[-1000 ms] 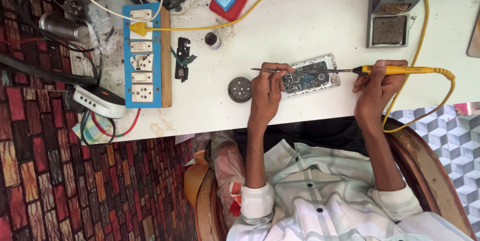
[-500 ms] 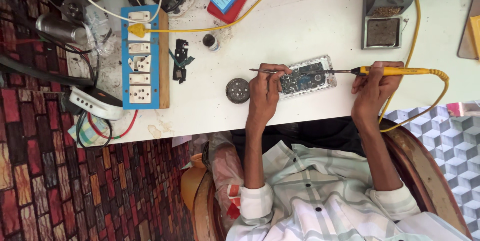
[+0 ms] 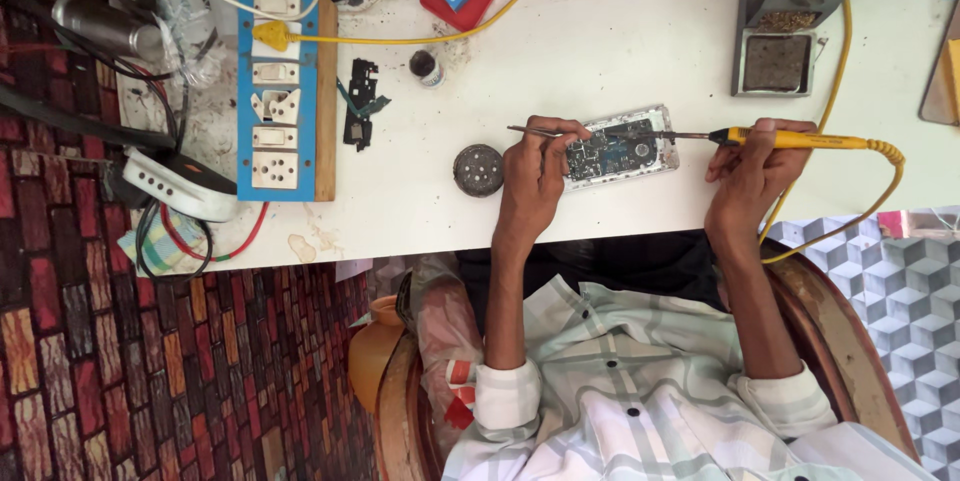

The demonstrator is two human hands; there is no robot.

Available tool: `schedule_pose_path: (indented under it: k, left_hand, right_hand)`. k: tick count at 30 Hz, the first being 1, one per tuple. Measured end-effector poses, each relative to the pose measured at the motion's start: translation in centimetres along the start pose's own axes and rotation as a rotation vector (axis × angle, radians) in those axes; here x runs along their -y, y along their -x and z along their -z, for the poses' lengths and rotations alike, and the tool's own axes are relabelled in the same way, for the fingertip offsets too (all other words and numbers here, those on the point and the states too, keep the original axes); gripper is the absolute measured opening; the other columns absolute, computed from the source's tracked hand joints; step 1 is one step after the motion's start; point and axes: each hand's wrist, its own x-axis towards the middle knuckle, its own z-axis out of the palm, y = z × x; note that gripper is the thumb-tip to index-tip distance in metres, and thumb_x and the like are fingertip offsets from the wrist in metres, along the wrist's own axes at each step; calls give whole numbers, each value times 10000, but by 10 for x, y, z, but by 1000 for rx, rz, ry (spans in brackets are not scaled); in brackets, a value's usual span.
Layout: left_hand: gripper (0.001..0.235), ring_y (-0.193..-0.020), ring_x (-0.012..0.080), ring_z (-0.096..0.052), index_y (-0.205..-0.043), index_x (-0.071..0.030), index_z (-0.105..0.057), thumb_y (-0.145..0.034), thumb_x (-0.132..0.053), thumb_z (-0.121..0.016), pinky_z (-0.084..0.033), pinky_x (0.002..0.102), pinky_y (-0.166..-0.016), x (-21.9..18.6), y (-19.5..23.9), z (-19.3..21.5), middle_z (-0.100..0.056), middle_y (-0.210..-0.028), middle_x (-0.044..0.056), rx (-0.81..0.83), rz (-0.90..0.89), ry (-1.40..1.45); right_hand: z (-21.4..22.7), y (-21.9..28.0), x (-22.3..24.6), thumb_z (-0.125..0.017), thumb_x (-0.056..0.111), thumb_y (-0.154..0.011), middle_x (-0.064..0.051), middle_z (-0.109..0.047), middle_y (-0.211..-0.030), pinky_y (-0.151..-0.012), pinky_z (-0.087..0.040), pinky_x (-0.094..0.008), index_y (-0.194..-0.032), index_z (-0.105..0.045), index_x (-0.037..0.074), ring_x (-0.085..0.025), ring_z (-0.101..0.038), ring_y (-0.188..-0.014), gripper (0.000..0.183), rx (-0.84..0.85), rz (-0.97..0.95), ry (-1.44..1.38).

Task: The person uses a soldering iron and tweezers to work on a small circuit board placed on a white workbench. They repeatedly apply heat to specific points on the board while holding components with tweezers.

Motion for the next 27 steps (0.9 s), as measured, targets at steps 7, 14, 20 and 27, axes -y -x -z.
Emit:
schedule_pose_path:
  k: [7, 14, 20, 27]
  left_hand:
    - [97, -621, 88, -559, -1117, -16, -563, -1092, -42, -473, -509, 264, -595, 1, 0, 0, -764, -1042, 50, 5, -9, 19]
    - [108, -621, 86, -556, -1124, -24, -566, -1115, -78, -473, -509, 261, -592, 4, -1, 0, -768, -1046, 51, 0, -29, 2]
    - [123, -632, 87, -561, -1123, -22, -561, -1123, -101, -467, -517, 263, -600, 3, 0, -2, -765, -1050, 48, -3, -38, -20]
    - [119, -616, 90, -552, -1104, -17, -558, -1116, -91, -466, -505, 262, -585, -1, 0, -1, -761, -1031, 39, -8, -26, -25]
  right_hand:
    - [-1, 1, 2, -492, 190, -1219, -59, -472, -845, -520, -403, -279, -1166, -392, 70, -123, -450, -542, 165, -10, -7, 5]
    - [-1, 5, 7, -480, 161, -1225, -56, -477, -872, -515, -405, -269, -1152, -403, 60, -119, -460, -580, 146, -63, -1, -24]
    - [-2, 4, 6, -480, 160, -1199, -52, -487, -872, -528, -414, -267, -1212, -415, 69, -110, -451, -577, 112, -48, -17, -18]
    - [-2, 5, 9, -465, 144, -1205, -57, -467, -819, -522, -418, -269, -1148, -377, 66, -129, -469, -561, 131, 19, -5, 8]
